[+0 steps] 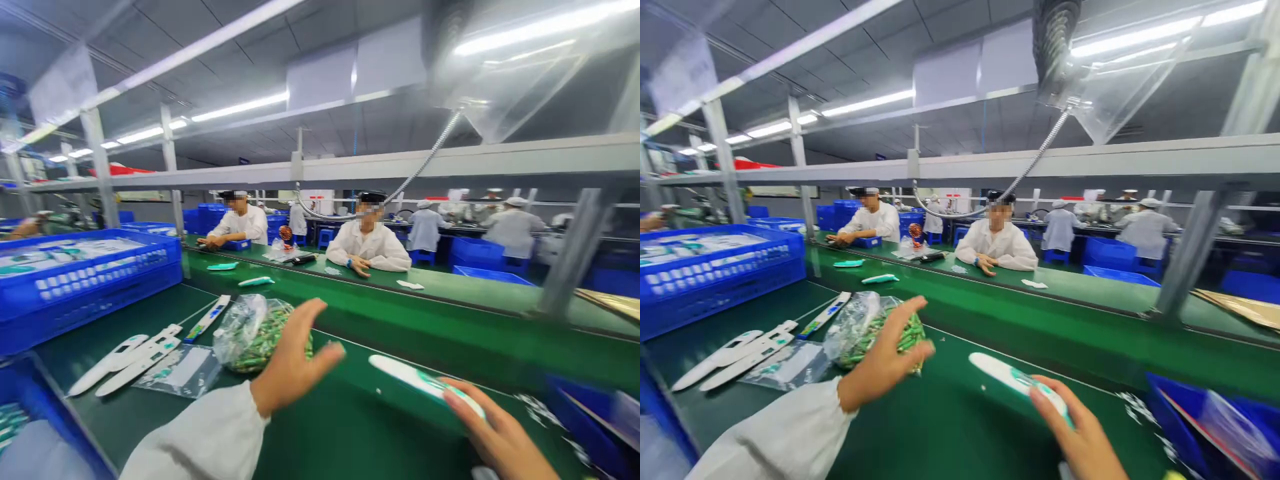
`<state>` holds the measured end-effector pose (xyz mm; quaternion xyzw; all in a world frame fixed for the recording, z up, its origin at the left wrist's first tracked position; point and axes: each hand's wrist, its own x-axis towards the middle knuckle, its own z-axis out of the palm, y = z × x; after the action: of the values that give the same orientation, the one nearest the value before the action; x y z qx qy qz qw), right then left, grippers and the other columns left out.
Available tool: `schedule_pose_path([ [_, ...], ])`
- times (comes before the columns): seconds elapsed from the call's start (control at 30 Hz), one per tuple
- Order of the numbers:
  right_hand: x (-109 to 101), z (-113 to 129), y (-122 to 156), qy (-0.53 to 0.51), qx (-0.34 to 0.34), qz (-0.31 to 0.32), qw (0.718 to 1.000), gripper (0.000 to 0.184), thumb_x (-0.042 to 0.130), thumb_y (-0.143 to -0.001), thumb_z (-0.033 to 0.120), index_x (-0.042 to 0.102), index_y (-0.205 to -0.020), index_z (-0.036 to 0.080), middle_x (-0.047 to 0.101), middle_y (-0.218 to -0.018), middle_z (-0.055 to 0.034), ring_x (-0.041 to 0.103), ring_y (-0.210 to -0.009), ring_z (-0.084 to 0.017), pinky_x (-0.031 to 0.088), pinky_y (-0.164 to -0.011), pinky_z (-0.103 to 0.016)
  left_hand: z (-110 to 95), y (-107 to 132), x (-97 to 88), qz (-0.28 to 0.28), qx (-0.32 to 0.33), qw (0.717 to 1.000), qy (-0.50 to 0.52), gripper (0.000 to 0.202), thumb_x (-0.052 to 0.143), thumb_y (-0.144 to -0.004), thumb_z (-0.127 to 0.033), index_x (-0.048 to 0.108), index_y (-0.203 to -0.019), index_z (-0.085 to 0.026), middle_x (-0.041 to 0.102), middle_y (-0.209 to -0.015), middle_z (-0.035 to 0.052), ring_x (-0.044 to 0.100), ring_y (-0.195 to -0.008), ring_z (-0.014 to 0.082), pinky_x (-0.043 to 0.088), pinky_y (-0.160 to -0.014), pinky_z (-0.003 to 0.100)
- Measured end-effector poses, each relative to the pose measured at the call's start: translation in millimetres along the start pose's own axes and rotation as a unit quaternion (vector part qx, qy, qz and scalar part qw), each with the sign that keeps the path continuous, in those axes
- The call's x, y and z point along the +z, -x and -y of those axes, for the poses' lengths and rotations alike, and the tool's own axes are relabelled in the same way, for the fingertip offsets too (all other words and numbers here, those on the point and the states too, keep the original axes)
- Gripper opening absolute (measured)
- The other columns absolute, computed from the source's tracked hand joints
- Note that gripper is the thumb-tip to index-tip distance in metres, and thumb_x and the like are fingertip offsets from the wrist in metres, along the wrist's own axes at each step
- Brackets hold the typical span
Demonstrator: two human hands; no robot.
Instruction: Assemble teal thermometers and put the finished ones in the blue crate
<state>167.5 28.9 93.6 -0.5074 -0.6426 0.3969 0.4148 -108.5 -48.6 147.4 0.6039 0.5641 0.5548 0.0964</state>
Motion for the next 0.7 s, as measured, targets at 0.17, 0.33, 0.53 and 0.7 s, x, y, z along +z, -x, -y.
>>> schedule_pose_path([
  [0.17, -8.9, 40.5, 48.0, 0.062, -0.079, 0.159, 0.982, 0.036, 0.051, -0.077, 0.048, 0.059, -0.103, 0.025, 0.066, -0.092, -0.0009, 0.062, -0.084, -0.019, 0.05, -0.071, -0.023, -29.8, 39.7, 79.1, 0.407, 0.109, 0.907, -0.01, 0.062, 0.058, -0.073, -0.018, 0.038, -0.132, -0.025, 0.048, -0.131, 0.008, 0.043, -0.117, 0.029, 0.028, -0.1, 0.044],
  [0.33, -63.0, 13.3, 67.8, 0.329, -0.165, 0.032, 0.929, 0.03, 0.035, -0.09, 0.033, 0.051, -0.114, 0.023, 0.063, -0.076, -0.002, 0.062, -0.062, -0.014, 0.05, -0.054, -0.022, -12.4, 56.4, 128.5, 0.336, -0.375, 0.794, 0.34, 0.038, 0.059, -0.074, -0.039, 0.052, -0.104, -0.017, 0.058, -0.068, -0.001, 0.049, -0.047, 0.0111, 0.039, -0.046, 0.024],
  [0.53, -66.9, -16.0, 68.1, 0.548, -0.488, 0.133, 0.666, 0.033, 0.028, -0.09, 0.019, 0.058, -0.103, 0.026, 0.066, -0.102, -0.0086, 0.064, -0.088, -0.023, 0.054, -0.064, -0.034, 0.6, 66.1, 140.9, 0.248, -0.515, 0.667, 0.478, 0.045, 0.035, -0.084, -0.056, 0.05, -0.098, -0.016, 0.055, -0.067, -0.0006, 0.05, -0.046, 0.0094, 0.039, -0.043, 0.022],
  [0.7, -63.7, -24.0, 70.1, 0.474, -0.491, 0.144, 0.717, 0.023, 0.038, -0.09, 0.019, 0.06, -0.093, 0.025, 0.065, -0.102, -0.0048, 0.061, -0.095, -0.019, 0.052, -0.076, -0.031, 2.5, 64.6, 136.7, 0.22, -0.537, 0.629, 0.517, 0.053, 0.037, -0.08, -0.063, 0.049, -0.106, -0.018, 0.055, -0.059, -0.0011, 0.046, -0.039, 0.01, 0.034, -0.036, 0.02],
])
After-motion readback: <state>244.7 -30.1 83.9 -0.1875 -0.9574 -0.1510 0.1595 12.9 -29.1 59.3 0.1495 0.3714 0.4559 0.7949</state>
